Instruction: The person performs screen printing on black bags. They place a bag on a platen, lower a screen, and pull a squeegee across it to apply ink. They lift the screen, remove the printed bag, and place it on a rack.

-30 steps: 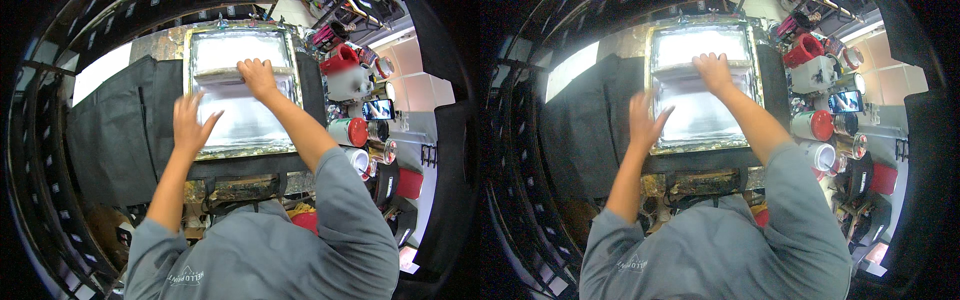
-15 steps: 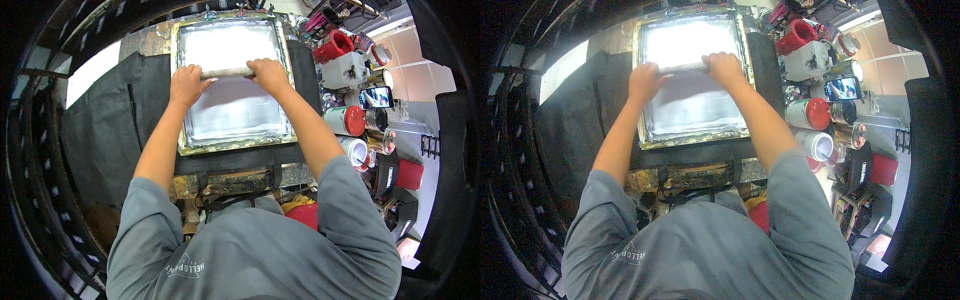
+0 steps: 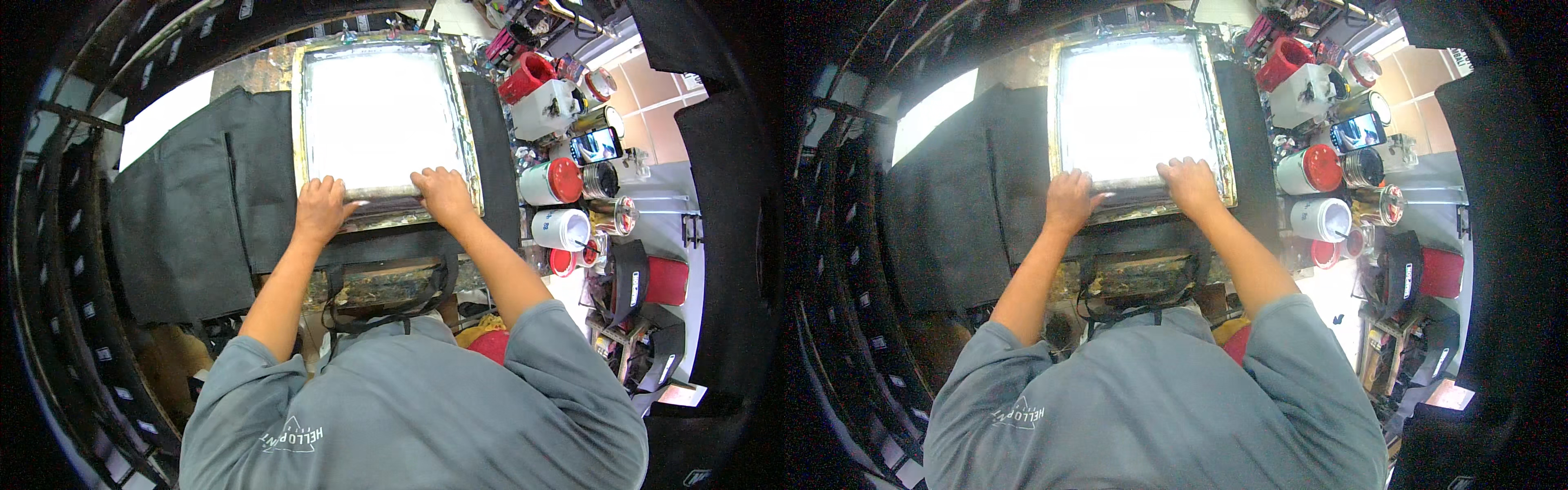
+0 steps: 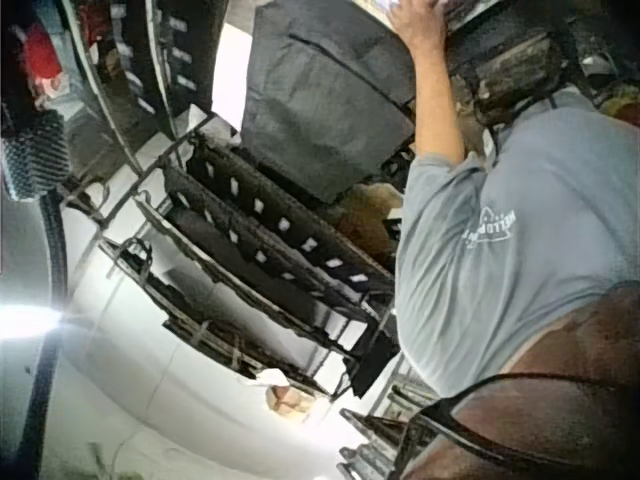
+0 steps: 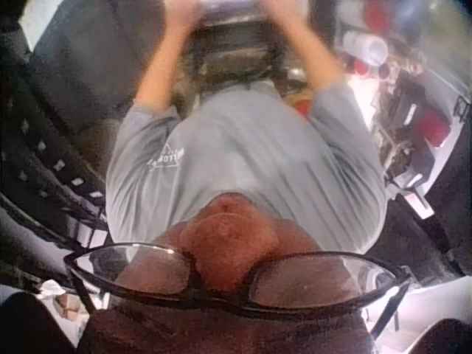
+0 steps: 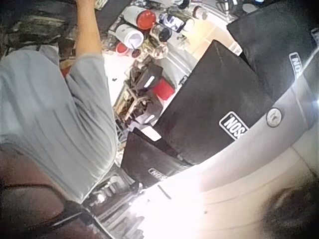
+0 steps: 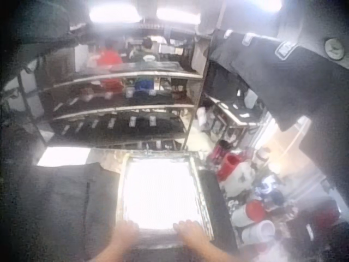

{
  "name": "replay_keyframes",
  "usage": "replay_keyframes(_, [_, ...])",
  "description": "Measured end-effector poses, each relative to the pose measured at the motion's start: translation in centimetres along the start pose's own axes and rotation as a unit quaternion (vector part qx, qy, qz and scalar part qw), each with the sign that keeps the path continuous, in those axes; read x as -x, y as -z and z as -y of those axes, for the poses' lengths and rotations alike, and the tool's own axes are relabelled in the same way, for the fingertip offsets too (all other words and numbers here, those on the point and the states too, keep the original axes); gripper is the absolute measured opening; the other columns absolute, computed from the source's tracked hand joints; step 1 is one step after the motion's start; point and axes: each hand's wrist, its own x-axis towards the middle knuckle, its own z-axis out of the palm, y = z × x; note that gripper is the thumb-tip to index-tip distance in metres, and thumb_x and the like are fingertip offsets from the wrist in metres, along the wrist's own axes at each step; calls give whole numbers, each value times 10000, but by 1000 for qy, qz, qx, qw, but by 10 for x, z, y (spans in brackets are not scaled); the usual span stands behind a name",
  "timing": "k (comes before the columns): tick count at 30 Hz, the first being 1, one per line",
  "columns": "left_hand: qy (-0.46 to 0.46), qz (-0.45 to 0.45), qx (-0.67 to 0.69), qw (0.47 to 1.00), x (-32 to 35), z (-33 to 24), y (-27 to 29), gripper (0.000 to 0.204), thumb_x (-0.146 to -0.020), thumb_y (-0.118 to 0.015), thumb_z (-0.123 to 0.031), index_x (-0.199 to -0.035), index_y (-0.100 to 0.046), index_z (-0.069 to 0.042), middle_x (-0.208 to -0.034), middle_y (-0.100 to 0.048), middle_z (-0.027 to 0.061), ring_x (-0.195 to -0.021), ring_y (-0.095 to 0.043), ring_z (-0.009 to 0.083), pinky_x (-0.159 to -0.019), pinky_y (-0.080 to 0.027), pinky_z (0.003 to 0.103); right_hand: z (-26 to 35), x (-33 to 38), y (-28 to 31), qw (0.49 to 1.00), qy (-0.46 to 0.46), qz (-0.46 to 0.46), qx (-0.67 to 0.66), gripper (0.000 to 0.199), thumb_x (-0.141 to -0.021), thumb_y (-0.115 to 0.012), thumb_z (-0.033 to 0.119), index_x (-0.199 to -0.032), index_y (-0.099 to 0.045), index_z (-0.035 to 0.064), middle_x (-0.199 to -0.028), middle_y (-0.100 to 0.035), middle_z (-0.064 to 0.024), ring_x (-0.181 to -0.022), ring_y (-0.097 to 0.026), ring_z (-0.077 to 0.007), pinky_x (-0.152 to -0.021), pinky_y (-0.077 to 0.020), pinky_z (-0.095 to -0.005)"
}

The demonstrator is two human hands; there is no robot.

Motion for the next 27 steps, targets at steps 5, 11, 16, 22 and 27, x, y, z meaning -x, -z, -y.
replay_keyframes(5, [22, -24, 51, 998, 4, -1, 13, 756, -750, -886, -462, -1270, -616, 17, -1195, -582, 171, -1154, -558, 345, -994, -468, 446, -5, -14, 23, 998, 10, 55, 1, 418, -829, -820, 237, -1196, -636, 151, -1039, -678, -81, -983, -686, -299, -812, -536, -451])
replay_keyframes(11, [237, 29, 5, 971, 68, -5, 28, 995, -696, -894, -597, -1385, -557, 37, -1312, -532, 172, -1272, -466, 339, -1107, -346, 480, 7, 29, 9, 996, 68, -57, 12, 386, -927, -727, 292, -1279, -615, 179, -1117, -635, -58, -1086, -617, -256, -944, -455, -488])
replay_keyframes(16, [226, 55, 30, 972, 97, 21, -4, 887, -640, -936, -551, -1309, -668, -33, -1167, -601, 90, -1094, -519, 288, -973, -356, 443, 46, 48, 0, 994, -12, -107, 1, 423, -903, -732, 235, -1284, -580, 128, -1155, -594, -57, -1148, -569, -247, -1048, -378, -533])
replay_keyframes(22, [262, -111, 73, 956, 99, 10, 32, 816, -576, -969, -469, -1259, -743, -84, -1108, -602, 56, -1069, -544, 264, -982, -351, 435, 54, 49, 65, 988, -18, -136, -66, 443, -892, -708, 251, -1281, -574, 85, -1163, -567, -100, -1133, -542, -278, -1077, -322, -560])
replay_keyframes(27, [241, -276, 162, 916, 30, 7, 115, 960, -638, -969, -511, -1427, -646, -70, -1238, -491, 88, -1188, -446, 273, -1062, -327, 454, 34, -5, 155, 960, -10, -279, 11, 466, -856, -703, 539, -1000, -657, 98, -946, -603, -89, -939, -565, -279, -902, -361, -516])
